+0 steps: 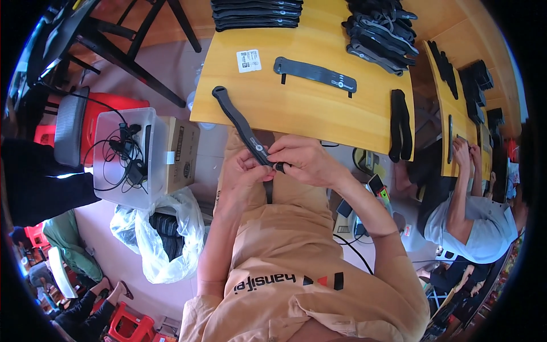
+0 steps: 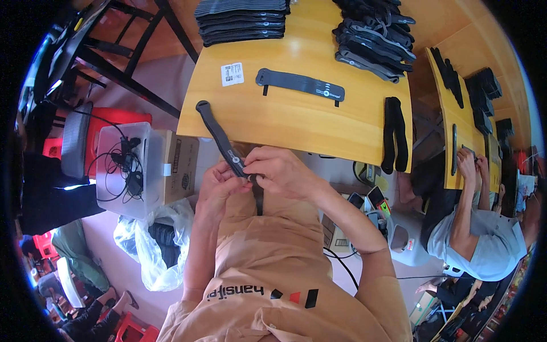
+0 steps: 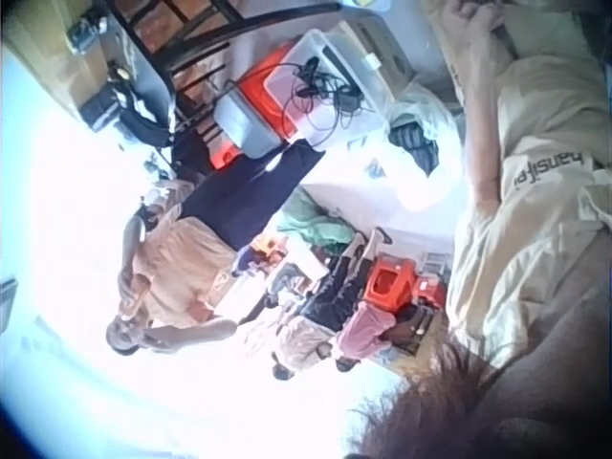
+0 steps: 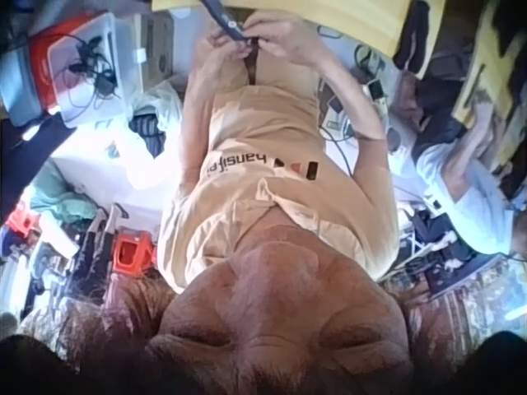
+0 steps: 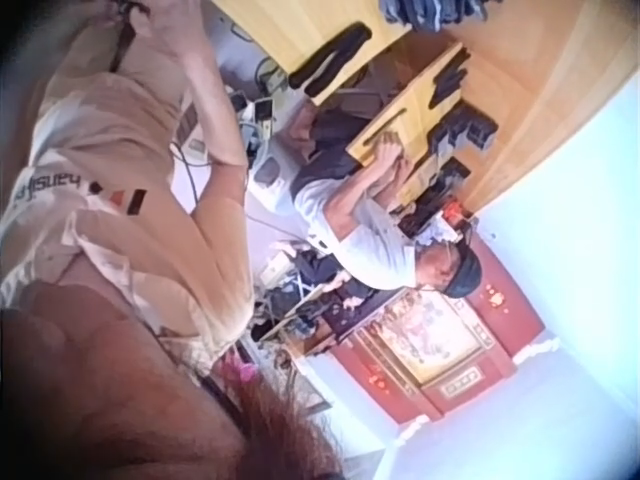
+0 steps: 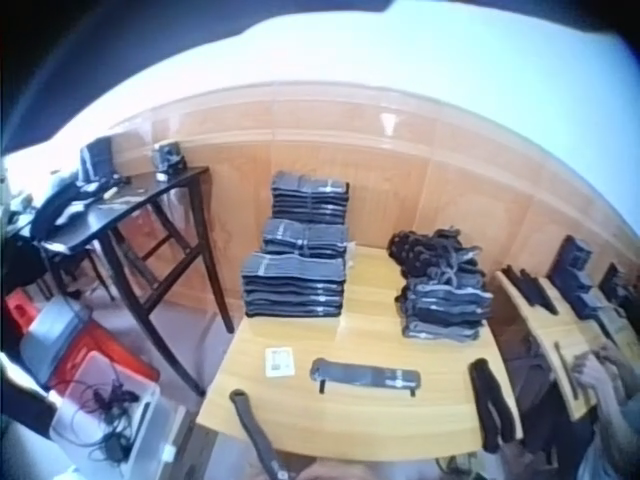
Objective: The person is seen attaching plastic components to black textile straps and organizing them on a table.
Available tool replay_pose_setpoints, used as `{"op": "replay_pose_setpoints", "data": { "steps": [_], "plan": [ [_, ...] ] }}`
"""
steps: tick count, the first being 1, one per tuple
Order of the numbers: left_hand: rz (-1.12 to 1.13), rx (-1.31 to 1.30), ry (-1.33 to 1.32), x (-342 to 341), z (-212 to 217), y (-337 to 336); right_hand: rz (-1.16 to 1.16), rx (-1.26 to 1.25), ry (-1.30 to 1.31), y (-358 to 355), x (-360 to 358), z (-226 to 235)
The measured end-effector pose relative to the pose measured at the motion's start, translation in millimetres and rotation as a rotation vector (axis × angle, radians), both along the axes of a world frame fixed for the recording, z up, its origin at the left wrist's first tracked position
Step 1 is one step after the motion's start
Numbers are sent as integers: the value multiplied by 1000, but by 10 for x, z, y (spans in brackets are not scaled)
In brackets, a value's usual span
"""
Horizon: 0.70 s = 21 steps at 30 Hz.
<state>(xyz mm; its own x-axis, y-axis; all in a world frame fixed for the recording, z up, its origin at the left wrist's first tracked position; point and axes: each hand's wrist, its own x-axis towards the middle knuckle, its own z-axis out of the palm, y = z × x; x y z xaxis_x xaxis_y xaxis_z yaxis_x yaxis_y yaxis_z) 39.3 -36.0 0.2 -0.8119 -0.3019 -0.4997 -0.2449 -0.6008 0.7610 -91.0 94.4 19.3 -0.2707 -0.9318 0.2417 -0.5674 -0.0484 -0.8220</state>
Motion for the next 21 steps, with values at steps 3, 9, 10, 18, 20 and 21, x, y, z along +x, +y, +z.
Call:
{"op": "replay_pose_setpoints", "data": {
  "steps": [3, 9, 10, 18, 20, 21],
  "plan": [
    [-11, -10, -16, 0, 12, 7, 19, -8, 43, 17, 0, -18],
    [-16, 8, -24, 15, 19, 11, 9, -42, 159, 19, 54, 18],
    [-17, 9, -25, 14, 15, 10, 12, -62, 208, 20, 62, 8],
    [8, 32, 5, 20, -27, 7, 10, -103, 415, 12, 145, -27],
    [16, 25, -10, 15, -14, 16, 4, -96, 494, 14, 161, -35],
    [24, 16, -23, 13, -10, 19, 10, -94, 588, 6, 164, -41]
  ]
}}
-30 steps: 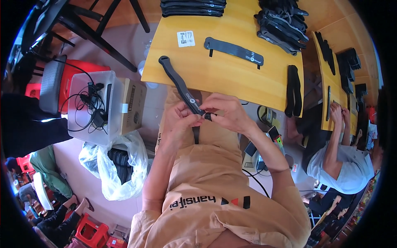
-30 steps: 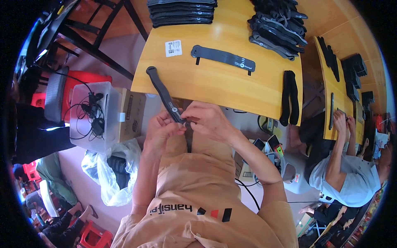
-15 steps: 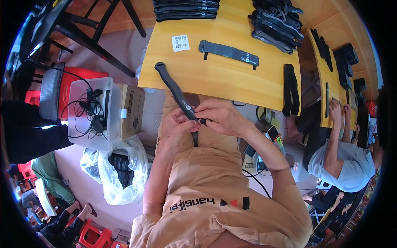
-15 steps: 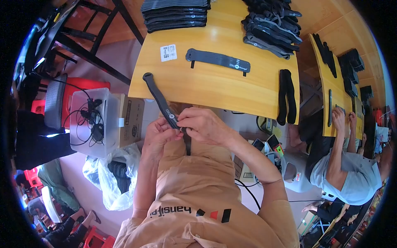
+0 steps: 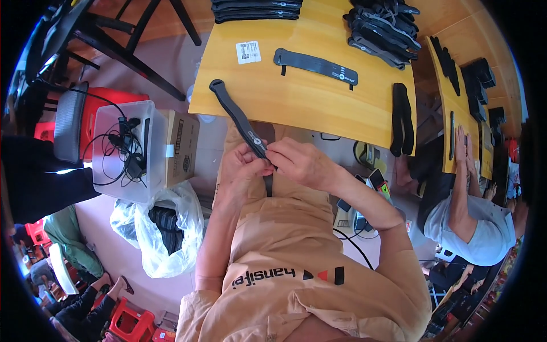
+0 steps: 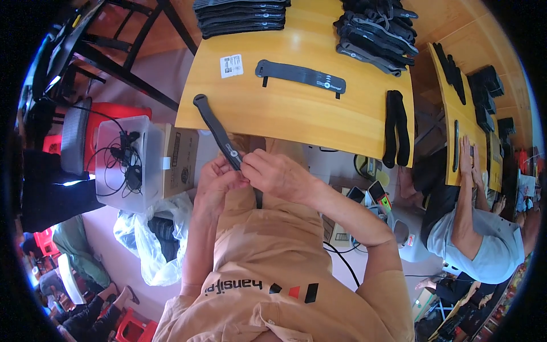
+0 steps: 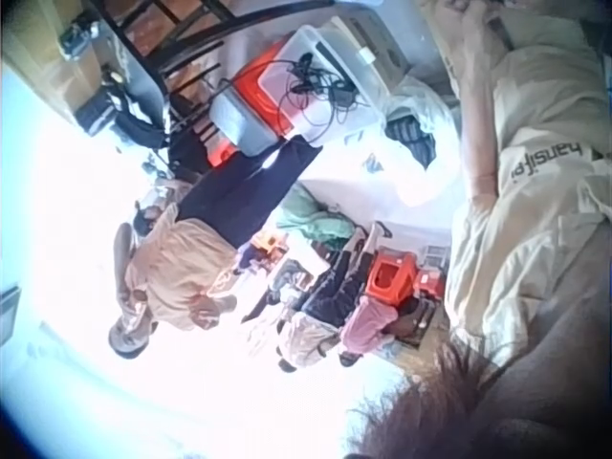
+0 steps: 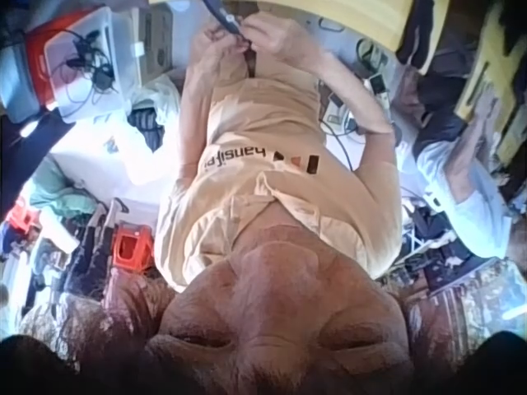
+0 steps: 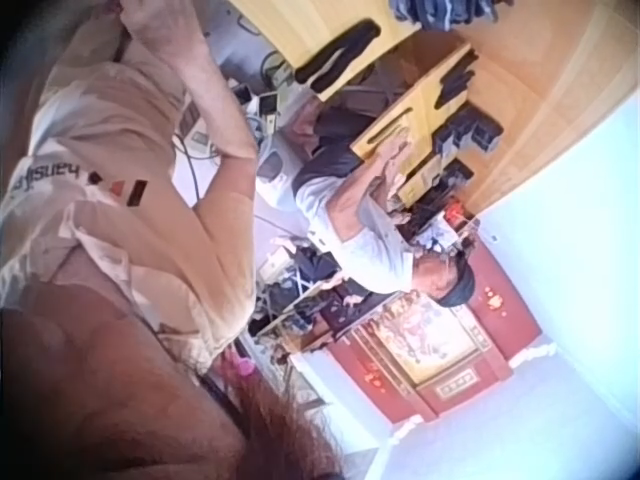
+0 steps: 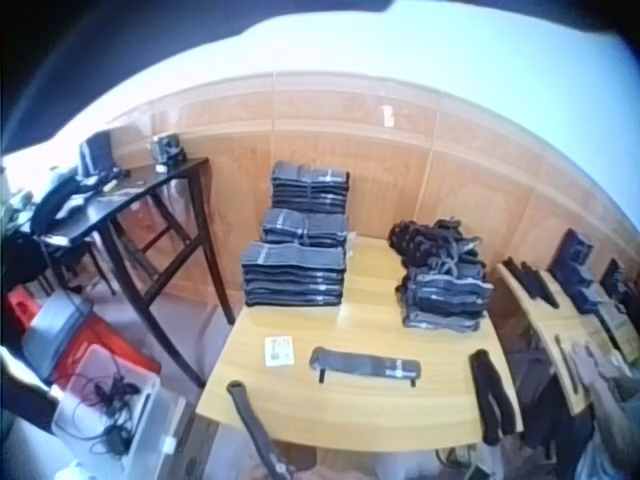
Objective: The person is seen attaching plastic components to black textile straps and organizing them on a table.
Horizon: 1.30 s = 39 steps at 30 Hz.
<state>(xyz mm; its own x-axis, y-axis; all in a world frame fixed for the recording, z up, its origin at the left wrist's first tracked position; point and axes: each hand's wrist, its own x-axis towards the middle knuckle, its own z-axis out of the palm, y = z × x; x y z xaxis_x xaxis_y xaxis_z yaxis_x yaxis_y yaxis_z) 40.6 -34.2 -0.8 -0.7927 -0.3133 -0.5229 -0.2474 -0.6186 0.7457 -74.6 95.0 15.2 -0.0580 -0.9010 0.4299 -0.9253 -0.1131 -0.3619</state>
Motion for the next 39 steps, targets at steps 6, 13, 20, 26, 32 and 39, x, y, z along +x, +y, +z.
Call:
{"op": "replay_pose_setpoints", "data": {
  "steps": [6, 13, 20, 26, 32, 39],
  "plan": [
    [41, -24, 14, 6, -44, 35, 2, 77, 100, -2, 27, -18],
    [32, -47, 8, -50, -92, 41, -111, -27, -88, -72, 73, -197],
    [-9, 40, 54, -26, -146, -9, -160, -13, -300, -54, 118, -164],
    [32, 56, 111, -5, -162, 26, -213, -77, -298, -74, 158, -167],
    [16, -43, 116, -13, -110, 51, -240, -65, -367, -77, 174, -139],
    [49, -137, 117, -39, -141, 74, -299, -33, -381, -130, 220, -148]
  ]
}}
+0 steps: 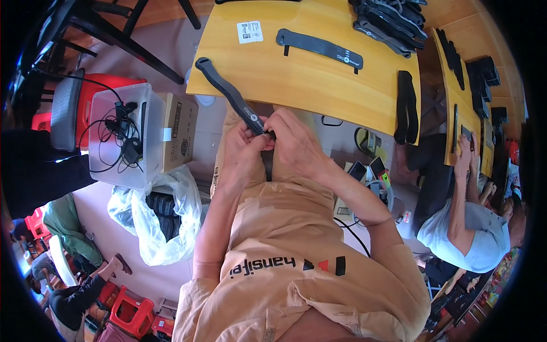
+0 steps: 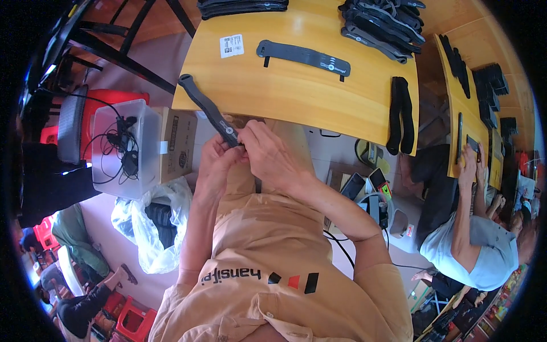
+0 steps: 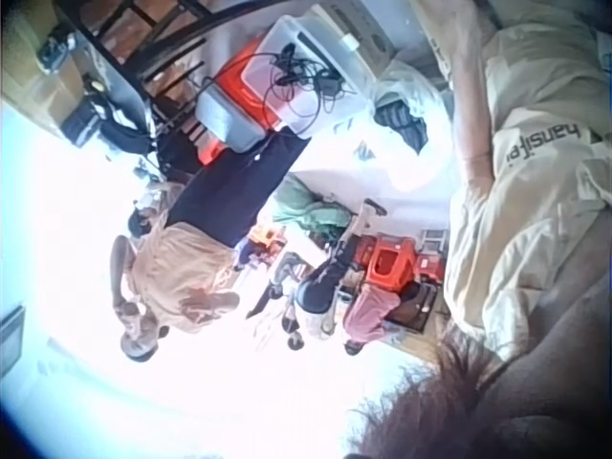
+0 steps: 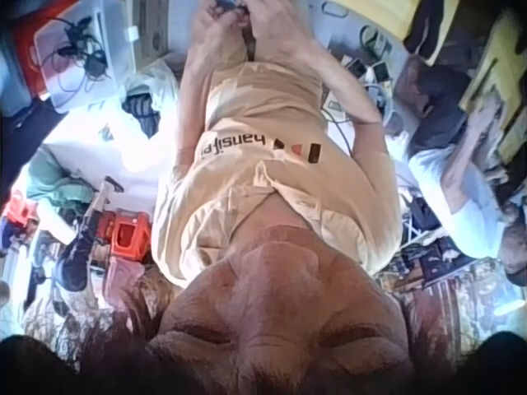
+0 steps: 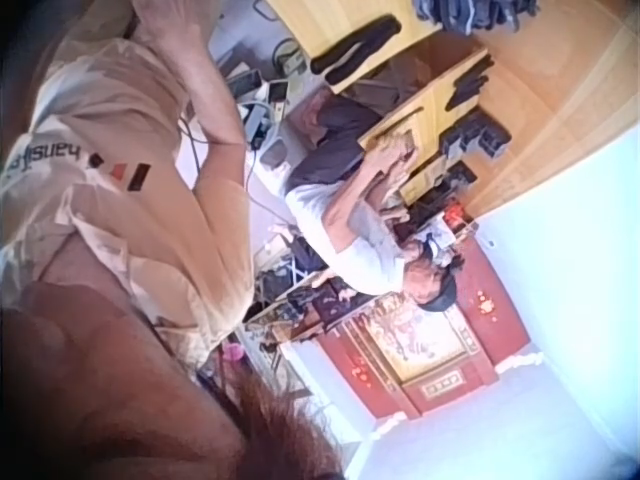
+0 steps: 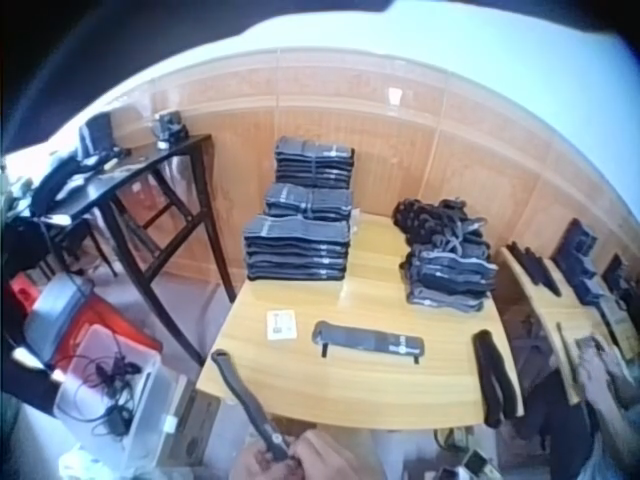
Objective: The person is seen attaching plastic components to black textile straps and organizing them on a table.
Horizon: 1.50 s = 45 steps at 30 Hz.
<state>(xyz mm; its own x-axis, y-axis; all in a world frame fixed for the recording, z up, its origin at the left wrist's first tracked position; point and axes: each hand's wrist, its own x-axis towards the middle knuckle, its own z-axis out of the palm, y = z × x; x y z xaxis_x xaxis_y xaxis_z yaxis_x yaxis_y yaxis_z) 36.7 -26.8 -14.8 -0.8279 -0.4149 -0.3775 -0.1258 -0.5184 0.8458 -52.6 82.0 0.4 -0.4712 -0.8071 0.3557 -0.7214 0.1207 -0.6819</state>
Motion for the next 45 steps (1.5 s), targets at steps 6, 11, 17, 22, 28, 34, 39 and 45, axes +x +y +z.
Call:
{"op": "replay_pose_setpoints", "data": {
  "steps": [6, 11, 17, 22, 28, 34, 39, 45],
  "plan": [
    [16, 140, -16, 34, -3, -82, 89, -41, -300, 52, -163, -27],
    [-132, 102, -58, 55, 95, -191, 168, 125, -256, 114, -246, 248],
    [-313, -68, -146, 149, 339, -204, 360, 297, 188, 84, -230, 471],
    [-349, -124, -230, 336, 555, -208, 546, 335, 210, -5, -136, 519],
    [-271, -189, -115, 435, 654, -123, 493, 208, -79, -56, -99, 593],
    [-156, -476, -95, 391, 695, -62, 404, 139, -609, -104, -74, 713],
    [-185, -573, -88, 414, 771, -120, 415, 82, -889, -125, -48, 638],
    [-94, -546, 55, 398, 911, -110, 444, 23, -1411, -162, -89, 690]
  ]
}}
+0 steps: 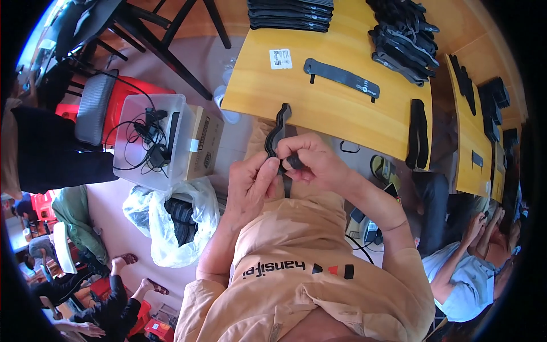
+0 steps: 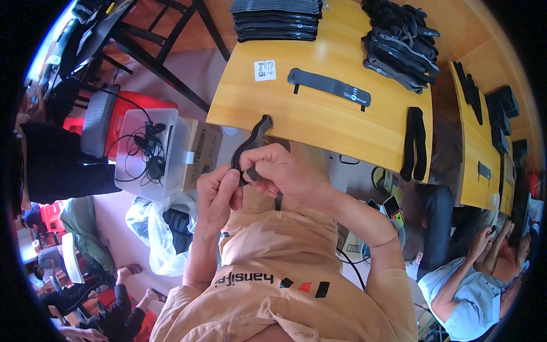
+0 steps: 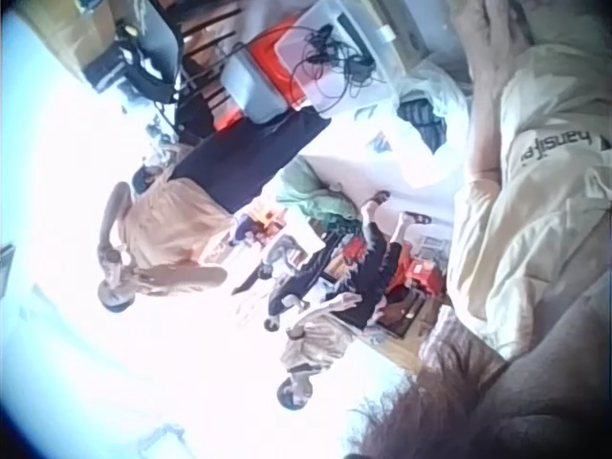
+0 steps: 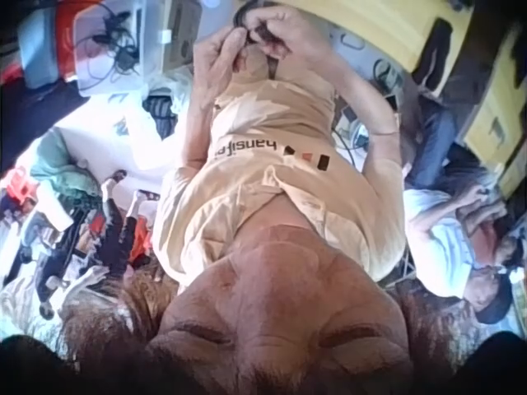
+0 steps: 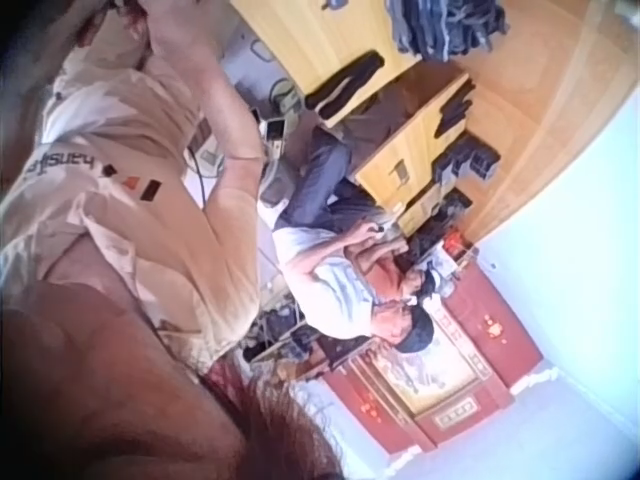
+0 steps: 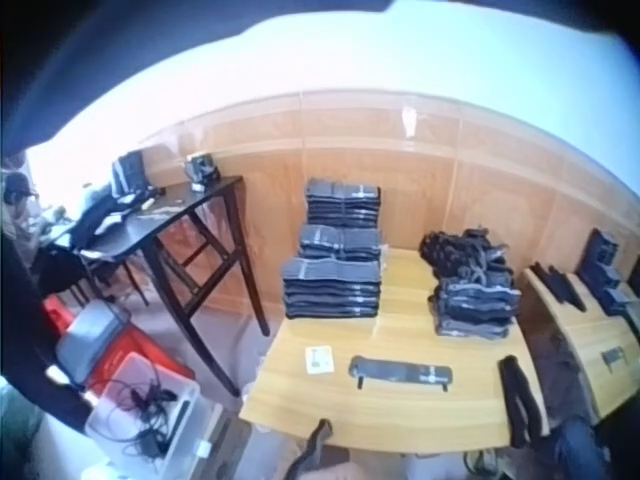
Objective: The person is seen attaching plastic components to black textile straps and organizing them on a table.
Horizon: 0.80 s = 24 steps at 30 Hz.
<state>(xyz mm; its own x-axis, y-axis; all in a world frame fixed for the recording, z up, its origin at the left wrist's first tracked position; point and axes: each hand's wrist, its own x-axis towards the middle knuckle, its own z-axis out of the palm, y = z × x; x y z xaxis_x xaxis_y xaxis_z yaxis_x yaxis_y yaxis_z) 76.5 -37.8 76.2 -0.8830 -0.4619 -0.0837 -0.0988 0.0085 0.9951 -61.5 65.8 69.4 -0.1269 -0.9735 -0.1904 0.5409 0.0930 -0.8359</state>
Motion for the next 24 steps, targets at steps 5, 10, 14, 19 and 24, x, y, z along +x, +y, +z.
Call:
{"op": "replay_pose_setpoints", "data": {
  "steps": [5, 10, 14, 19, 24],
  "plan": [
    [87, 117, 0, -70, 42, 17, 35, -42, -50, -6, -30, -12],
    [67, 74, -16, -117, 27, -8, -112, -146, 988, 33, -30, 87],
    [45, 15, -59, -57, 93, -24, -205, -288, 1015, 23, 11, 76],
    [-20, 158, 6, 84, 68, -14, -66, -170, 345, 114, 139, 120],
    [-27, 449, -23, 149, 69, -40, -318, 50, -410, 354, 154, 117]
  ]
}}
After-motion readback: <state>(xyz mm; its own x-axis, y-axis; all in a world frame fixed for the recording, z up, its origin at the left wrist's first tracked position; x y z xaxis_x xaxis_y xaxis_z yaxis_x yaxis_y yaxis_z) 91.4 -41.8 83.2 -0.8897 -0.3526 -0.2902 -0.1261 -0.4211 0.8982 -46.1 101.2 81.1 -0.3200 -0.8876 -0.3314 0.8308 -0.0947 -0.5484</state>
